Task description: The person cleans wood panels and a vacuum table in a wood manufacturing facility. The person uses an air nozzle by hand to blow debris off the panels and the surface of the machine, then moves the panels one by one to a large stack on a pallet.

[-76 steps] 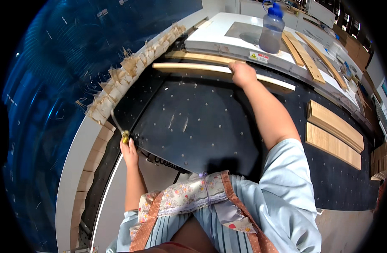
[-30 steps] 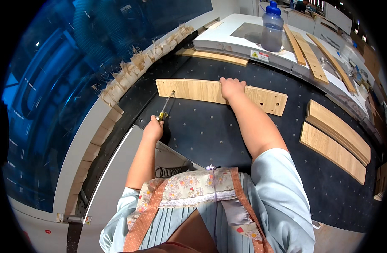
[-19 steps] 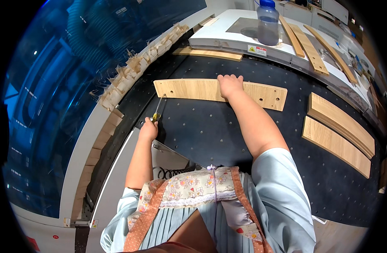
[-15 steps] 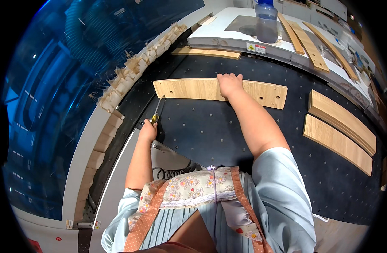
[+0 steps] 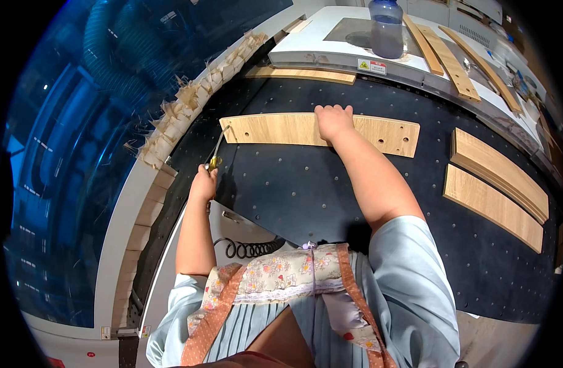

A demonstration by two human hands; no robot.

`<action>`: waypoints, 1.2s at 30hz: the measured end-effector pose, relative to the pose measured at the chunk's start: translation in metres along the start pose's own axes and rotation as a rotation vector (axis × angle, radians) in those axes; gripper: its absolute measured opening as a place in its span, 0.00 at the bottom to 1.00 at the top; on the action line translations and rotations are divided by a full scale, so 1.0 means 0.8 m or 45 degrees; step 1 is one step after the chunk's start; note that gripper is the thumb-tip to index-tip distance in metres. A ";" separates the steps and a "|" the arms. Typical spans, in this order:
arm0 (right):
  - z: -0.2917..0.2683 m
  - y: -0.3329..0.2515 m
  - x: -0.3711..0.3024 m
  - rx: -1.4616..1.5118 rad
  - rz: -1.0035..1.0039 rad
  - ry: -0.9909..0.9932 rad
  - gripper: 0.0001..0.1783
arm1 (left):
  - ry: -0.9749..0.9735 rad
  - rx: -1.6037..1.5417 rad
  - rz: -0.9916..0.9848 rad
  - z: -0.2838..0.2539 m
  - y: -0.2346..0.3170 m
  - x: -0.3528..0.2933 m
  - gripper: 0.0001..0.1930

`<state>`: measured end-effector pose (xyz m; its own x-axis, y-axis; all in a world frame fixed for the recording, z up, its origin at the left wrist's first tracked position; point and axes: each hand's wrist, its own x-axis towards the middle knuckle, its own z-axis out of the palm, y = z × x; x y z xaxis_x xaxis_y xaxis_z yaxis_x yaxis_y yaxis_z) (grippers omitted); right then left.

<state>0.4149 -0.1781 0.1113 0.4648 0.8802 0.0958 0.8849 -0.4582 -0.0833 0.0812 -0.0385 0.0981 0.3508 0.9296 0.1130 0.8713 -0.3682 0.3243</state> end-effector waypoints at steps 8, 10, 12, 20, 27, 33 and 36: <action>-0.001 -0.003 0.001 0.037 -0.001 0.012 0.27 | -0.124 -0.166 -0.065 -0.005 -0.005 0.019 0.20; -0.001 -0.001 0.000 0.030 0.000 0.015 0.27 | -0.123 -0.160 -0.071 -0.007 0.003 0.017 0.20; -0.002 0.001 -0.002 0.026 0.005 0.019 0.23 | -0.215 -0.210 -0.148 -0.013 0.018 0.012 0.20; -0.009 -0.017 -0.014 0.031 0.046 0.056 0.18 | 0.054 -0.080 0.073 0.016 -0.019 -0.003 0.22; -0.024 -0.013 -0.018 0.074 -0.116 -0.069 0.17 | -0.411 -0.479 0.191 0.031 0.029 -0.117 0.18; -0.042 -0.012 -0.033 0.265 -0.332 0.312 0.11 | -0.262 -0.522 0.227 0.025 0.035 -0.143 0.14; -0.096 -0.025 -0.044 0.578 -0.341 0.535 0.15 | -0.175 -0.514 0.311 0.010 0.051 -0.155 0.13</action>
<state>0.3827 -0.2095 0.1860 0.2839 0.7913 0.5415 0.9139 -0.0524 -0.4025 0.0757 -0.1687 0.0898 0.5940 0.7962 0.1152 0.5649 -0.5148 0.6449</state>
